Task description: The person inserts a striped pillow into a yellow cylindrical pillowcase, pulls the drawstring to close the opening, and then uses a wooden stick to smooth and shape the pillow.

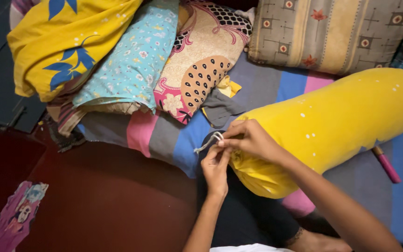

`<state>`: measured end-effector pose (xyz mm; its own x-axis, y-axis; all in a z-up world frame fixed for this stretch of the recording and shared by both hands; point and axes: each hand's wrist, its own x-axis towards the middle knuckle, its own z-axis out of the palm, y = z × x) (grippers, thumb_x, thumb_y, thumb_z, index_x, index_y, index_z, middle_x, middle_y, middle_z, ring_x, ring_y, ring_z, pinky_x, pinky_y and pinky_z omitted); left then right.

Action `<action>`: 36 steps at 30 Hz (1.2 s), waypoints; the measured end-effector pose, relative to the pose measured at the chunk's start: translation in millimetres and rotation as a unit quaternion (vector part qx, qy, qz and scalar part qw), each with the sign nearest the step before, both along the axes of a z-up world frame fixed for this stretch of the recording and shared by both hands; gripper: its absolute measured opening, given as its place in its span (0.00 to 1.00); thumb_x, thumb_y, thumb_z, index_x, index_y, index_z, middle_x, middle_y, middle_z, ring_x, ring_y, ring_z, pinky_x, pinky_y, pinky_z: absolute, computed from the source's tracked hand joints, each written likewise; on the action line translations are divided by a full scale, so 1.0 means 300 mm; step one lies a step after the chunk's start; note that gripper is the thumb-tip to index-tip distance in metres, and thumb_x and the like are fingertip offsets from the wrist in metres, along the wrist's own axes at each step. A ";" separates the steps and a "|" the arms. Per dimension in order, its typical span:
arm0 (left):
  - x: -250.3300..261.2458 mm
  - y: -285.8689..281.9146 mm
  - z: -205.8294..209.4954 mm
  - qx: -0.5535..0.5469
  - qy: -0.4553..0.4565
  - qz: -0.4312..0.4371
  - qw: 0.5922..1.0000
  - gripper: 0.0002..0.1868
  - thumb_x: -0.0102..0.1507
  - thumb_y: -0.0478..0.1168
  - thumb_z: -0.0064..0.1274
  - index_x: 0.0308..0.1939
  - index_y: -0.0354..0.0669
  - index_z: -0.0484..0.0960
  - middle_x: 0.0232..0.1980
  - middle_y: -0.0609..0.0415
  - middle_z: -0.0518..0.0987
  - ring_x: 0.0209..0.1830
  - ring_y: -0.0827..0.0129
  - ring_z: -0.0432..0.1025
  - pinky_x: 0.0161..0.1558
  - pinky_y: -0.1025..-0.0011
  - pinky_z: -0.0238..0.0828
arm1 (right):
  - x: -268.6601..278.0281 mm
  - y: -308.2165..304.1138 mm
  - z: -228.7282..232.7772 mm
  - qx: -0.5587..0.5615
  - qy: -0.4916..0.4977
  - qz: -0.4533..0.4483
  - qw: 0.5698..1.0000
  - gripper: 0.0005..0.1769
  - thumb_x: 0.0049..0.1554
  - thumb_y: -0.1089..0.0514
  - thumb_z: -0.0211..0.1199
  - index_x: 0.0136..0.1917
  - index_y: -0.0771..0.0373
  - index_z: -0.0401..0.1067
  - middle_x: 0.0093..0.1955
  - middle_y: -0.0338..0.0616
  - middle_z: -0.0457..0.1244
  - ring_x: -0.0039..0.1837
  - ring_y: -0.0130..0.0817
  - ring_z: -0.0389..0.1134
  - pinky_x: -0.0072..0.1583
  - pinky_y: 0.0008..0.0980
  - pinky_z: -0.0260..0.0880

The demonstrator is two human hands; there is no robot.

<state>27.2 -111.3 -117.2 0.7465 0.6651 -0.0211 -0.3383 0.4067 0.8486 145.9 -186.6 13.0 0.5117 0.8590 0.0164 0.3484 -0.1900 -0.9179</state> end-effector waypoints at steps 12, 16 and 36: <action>0.006 -0.112 -0.069 0.221 0.059 0.147 0.962 0.14 0.68 0.34 0.54 0.56 0.29 0.79 0.55 0.47 0.82 0.56 0.64 0.75 0.59 0.68 0.69 | -0.064 0.074 -0.037 0.069 0.007 -0.067 0.995 0.09 0.50 0.62 0.73 0.45 0.67 0.82 0.37 0.43 0.69 0.43 0.30 0.70 0.44 0.30 0.68; 0.027 -0.026 0.106 0.291 0.061 0.156 0.942 0.14 0.71 0.36 0.51 0.57 0.29 0.79 0.54 0.49 0.83 0.55 0.64 0.75 0.57 0.68 0.70 | -0.076 0.086 0.122 0.153 0.027 -0.029 0.987 0.08 0.53 0.61 0.72 0.47 0.66 0.83 0.40 0.42 0.69 0.45 0.29 0.69 0.45 0.29 0.67; -0.046 0.265 0.122 0.249 0.026 0.178 0.952 0.09 0.66 0.28 0.55 0.50 0.28 0.81 0.52 0.52 0.79 0.53 0.70 0.74 0.56 0.73 0.72 | 0.020 0.318 0.111 0.177 0.021 -0.018 0.984 0.11 0.57 0.59 0.69 0.50 0.67 0.82 0.46 0.45 0.74 0.47 0.26 0.74 0.52 0.26 0.74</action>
<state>13.3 -31.8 -80.4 0.4778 0.8135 0.3315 -0.3312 -0.1827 0.9257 152.0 -91.2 46.4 0.5490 0.7842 0.2893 0.3077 0.1321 -0.9423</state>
